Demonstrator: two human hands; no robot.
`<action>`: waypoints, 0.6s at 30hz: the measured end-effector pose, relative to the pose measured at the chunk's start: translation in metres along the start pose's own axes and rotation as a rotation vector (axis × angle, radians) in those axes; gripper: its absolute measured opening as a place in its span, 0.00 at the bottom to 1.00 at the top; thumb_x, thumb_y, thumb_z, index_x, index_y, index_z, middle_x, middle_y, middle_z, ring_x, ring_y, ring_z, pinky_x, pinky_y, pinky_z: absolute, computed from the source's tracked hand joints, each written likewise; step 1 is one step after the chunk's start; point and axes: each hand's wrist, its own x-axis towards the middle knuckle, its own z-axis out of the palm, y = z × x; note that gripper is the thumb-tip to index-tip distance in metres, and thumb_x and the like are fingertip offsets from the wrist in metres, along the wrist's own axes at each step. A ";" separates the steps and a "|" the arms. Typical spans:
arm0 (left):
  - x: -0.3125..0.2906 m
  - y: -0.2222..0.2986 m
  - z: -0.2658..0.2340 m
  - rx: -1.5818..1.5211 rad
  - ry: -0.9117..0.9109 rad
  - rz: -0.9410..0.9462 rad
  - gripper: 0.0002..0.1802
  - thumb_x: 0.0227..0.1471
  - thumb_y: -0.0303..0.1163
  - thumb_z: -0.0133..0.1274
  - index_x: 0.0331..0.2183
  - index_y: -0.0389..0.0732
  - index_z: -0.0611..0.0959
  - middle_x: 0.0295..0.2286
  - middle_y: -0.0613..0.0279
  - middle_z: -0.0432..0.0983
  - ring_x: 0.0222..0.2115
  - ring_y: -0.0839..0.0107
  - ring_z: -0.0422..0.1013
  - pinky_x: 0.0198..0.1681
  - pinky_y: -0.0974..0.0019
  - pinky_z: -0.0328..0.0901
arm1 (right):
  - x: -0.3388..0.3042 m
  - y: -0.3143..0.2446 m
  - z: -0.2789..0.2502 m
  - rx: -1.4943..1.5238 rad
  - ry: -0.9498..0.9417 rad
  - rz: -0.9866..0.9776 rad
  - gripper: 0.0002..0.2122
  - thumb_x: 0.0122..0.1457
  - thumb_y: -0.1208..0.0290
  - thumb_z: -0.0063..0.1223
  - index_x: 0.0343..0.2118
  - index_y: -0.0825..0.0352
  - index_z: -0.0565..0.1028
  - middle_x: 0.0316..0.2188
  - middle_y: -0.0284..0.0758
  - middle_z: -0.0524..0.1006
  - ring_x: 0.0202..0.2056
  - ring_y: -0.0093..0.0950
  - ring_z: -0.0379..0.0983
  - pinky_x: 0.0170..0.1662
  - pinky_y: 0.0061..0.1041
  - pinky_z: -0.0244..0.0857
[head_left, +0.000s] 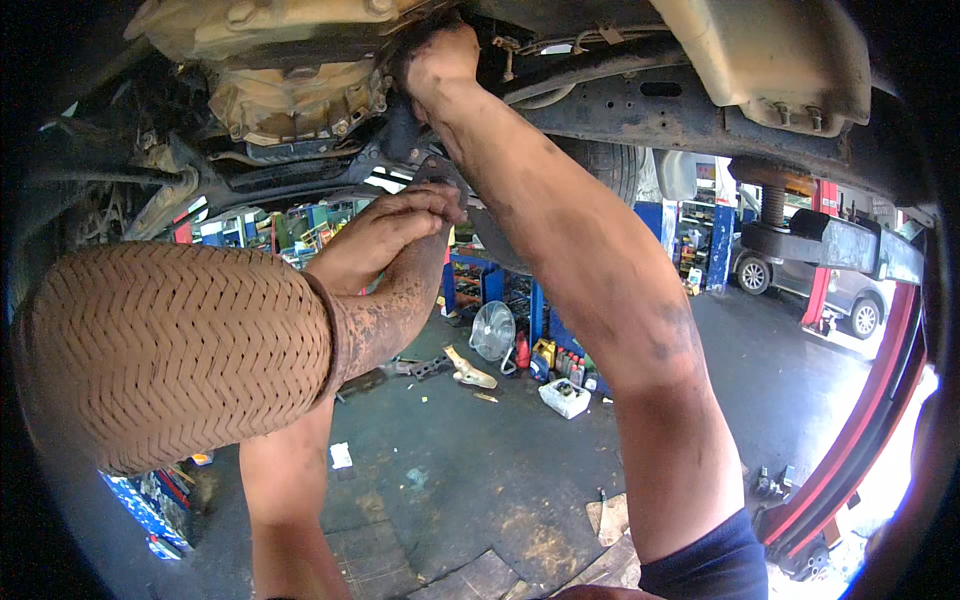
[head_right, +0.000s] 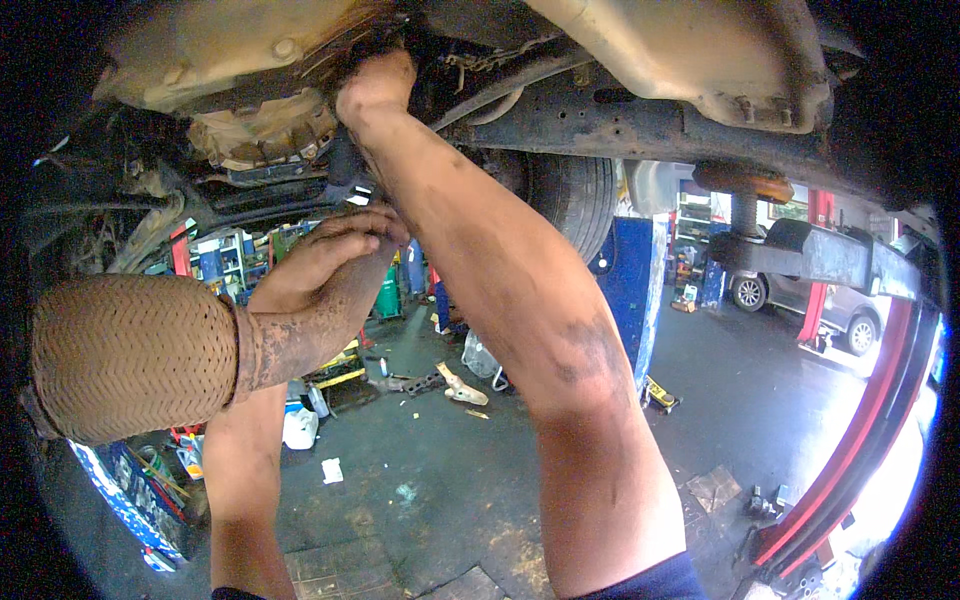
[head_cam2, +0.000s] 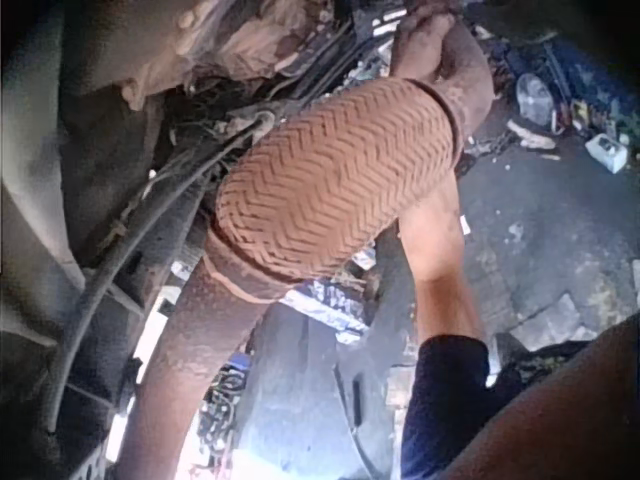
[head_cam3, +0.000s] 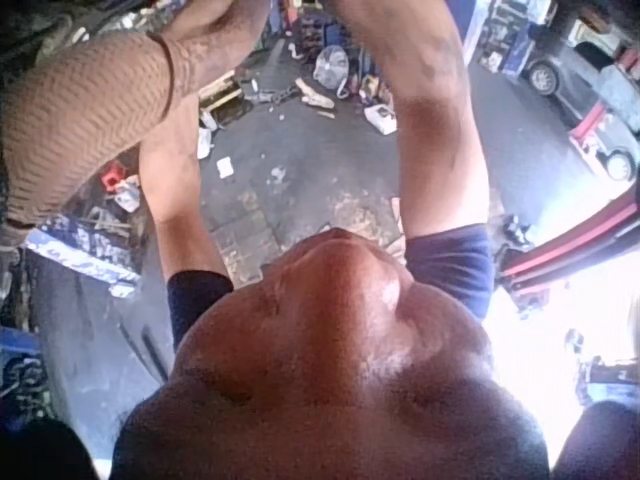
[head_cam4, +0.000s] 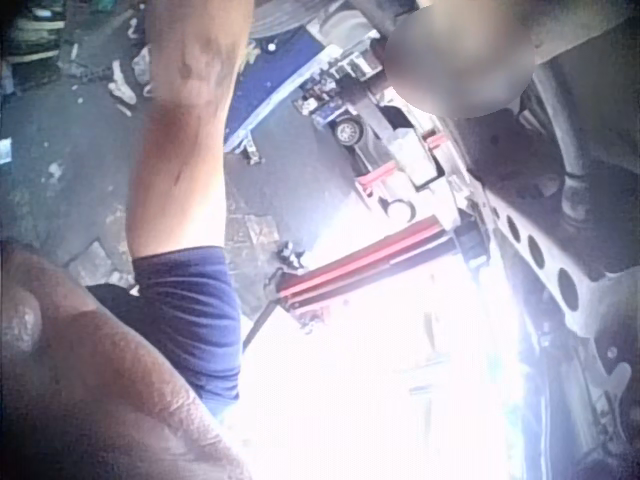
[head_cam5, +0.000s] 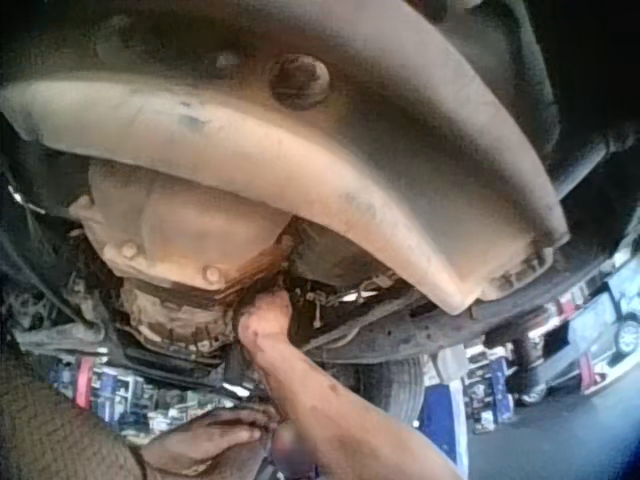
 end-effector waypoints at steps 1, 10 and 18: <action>-0.004 -0.001 0.002 0.012 0.004 -0.009 0.13 0.58 0.27 0.52 0.43 0.34 0.86 0.48 0.58 0.79 0.60 0.65 0.65 0.66 0.62 0.55 | 0.008 -0.006 0.015 0.146 0.024 0.113 0.13 0.61 0.59 0.49 0.38 0.55 0.85 0.37 0.30 0.84 0.35 0.34 0.80 0.35 0.32 0.71; -0.011 -0.011 0.010 0.251 0.016 0.266 0.15 0.62 0.27 0.47 0.45 0.32 0.84 0.50 0.53 0.79 0.58 0.60 0.68 0.67 0.60 0.56 | -0.023 0.059 -0.021 0.224 0.429 -0.210 0.07 0.56 0.66 0.54 0.27 0.61 0.82 0.23 0.41 0.77 0.31 0.41 0.76 0.35 0.42 0.70; -0.011 -0.015 0.011 0.057 0.006 0.223 0.15 0.62 0.26 0.46 0.44 0.31 0.84 0.50 0.51 0.79 0.58 0.60 0.68 0.67 0.60 0.56 | -0.052 0.048 -0.064 -0.355 0.257 -0.264 0.11 0.56 0.63 0.55 0.35 0.58 0.87 0.35 0.35 0.84 0.39 0.34 0.79 0.41 0.36 0.71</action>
